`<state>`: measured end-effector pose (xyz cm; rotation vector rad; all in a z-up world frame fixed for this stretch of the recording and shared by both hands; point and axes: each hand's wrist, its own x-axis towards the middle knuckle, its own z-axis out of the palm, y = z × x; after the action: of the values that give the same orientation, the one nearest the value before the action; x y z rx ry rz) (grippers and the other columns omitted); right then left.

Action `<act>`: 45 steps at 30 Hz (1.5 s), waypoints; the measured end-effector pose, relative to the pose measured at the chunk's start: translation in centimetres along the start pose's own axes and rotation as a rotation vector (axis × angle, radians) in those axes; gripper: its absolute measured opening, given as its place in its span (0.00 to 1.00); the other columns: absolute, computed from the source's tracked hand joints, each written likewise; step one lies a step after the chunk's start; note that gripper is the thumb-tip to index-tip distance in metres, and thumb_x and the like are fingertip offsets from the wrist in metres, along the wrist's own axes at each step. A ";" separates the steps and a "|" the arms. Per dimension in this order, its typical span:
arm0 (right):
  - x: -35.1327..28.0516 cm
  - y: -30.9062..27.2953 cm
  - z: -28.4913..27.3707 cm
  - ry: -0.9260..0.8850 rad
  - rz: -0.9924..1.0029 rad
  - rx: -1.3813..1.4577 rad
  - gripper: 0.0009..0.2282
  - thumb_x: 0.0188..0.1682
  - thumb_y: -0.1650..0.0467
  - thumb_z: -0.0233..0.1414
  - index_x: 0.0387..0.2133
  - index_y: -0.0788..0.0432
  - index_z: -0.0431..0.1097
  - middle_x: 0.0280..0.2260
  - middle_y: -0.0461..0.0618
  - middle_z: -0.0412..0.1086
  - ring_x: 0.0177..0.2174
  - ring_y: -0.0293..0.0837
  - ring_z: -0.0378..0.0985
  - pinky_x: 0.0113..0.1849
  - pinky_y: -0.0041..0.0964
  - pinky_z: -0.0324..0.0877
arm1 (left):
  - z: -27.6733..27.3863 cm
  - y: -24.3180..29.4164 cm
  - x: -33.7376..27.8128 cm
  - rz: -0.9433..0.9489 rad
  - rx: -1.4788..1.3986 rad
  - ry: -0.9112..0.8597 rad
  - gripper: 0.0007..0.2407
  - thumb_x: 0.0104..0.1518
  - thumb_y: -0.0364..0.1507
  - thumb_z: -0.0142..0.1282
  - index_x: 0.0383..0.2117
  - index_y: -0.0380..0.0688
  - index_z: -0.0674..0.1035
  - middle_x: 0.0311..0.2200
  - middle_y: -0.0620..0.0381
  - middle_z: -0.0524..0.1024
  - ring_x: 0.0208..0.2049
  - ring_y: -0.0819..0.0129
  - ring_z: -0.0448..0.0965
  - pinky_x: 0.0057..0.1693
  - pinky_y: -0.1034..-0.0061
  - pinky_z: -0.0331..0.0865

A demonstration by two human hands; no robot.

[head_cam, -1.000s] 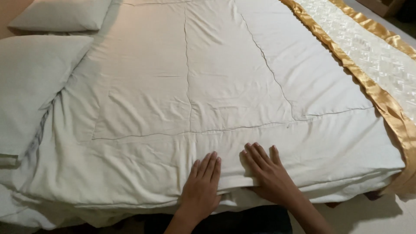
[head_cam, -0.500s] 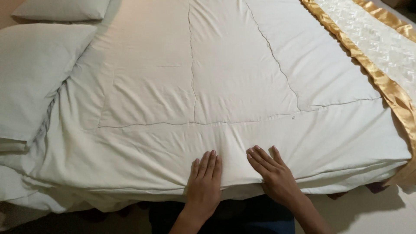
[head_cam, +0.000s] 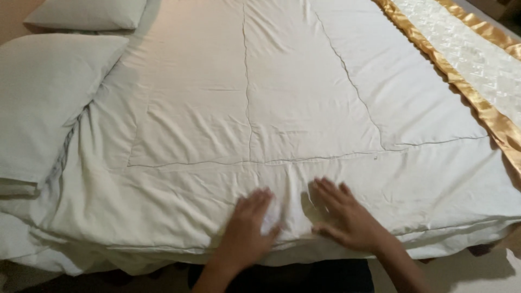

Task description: The person smooths the white bedsheet and duvet on a bed, then adjusts two white pillows against the headboard. Later, the person folds a small white cloth on a wooden desk and moves two empty glasses.

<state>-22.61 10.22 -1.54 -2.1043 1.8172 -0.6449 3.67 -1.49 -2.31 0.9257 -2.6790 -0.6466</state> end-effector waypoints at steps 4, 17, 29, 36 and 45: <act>5.3 -0.4 0.3 0.026 0.100 -0.120 0.39 0.48 0.53 0.54 0.68 0.62 0.47 0.70 0.57 0.43 0.69 0.54 0.40 0.64 0.58 0.37 | -1.2 -4.8 3.6 -0.012 0.187 0.114 0.28 0.65 0.42 0.47 0.68 0.42 0.59 0.72 0.47 0.51 0.73 0.51 0.49 0.71 0.44 0.41; 14.0 4.0 2.4 0.236 -0.107 -0.380 0.14 0.51 0.64 0.53 0.47 0.58 0.74 0.56 0.47 0.71 0.60 0.53 0.65 0.56 0.59 0.60 | -2.5 -9.8 8.8 -0.086 0.353 0.226 0.21 0.66 0.40 0.44 0.60 0.42 0.71 0.64 0.53 0.66 0.68 0.57 0.58 0.69 0.45 0.46; 14.2 3.0 1.7 0.274 -0.143 -0.363 0.32 0.48 0.54 0.54 0.60 0.62 0.63 0.62 0.60 0.61 0.64 0.62 0.56 0.58 0.70 0.50 | -0.6 -11.8 9.2 0.235 0.355 0.586 0.10 0.65 0.27 0.52 0.44 0.33 0.82 0.49 0.42 0.81 0.55 0.55 0.80 0.64 0.59 0.68; 16.3 2.9 1.9 0.145 -0.012 -0.572 0.24 0.50 0.55 0.52 0.58 0.52 0.65 0.61 0.48 0.64 0.64 0.56 0.57 0.58 0.71 0.50 | -1.6 -11.2 9.8 0.185 0.263 0.528 0.10 0.65 0.28 0.53 0.44 0.33 0.81 0.49 0.43 0.81 0.55 0.56 0.80 0.65 0.58 0.68; 15.6 5.2 4.3 0.377 -0.108 -0.383 0.19 0.55 0.62 0.50 0.55 0.59 0.71 0.59 0.49 0.69 0.61 0.51 0.65 0.59 0.61 0.56 | -3.8 -9.6 10.4 0.134 0.356 0.341 0.20 0.60 0.33 0.47 0.56 0.33 0.74 0.61 0.43 0.71 0.64 0.49 0.65 0.65 0.43 0.54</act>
<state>-23.22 -6.33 -5.46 -2.4749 2.1837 -0.8210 2.01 -16.06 -2.77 0.8356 -2.5515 0.0229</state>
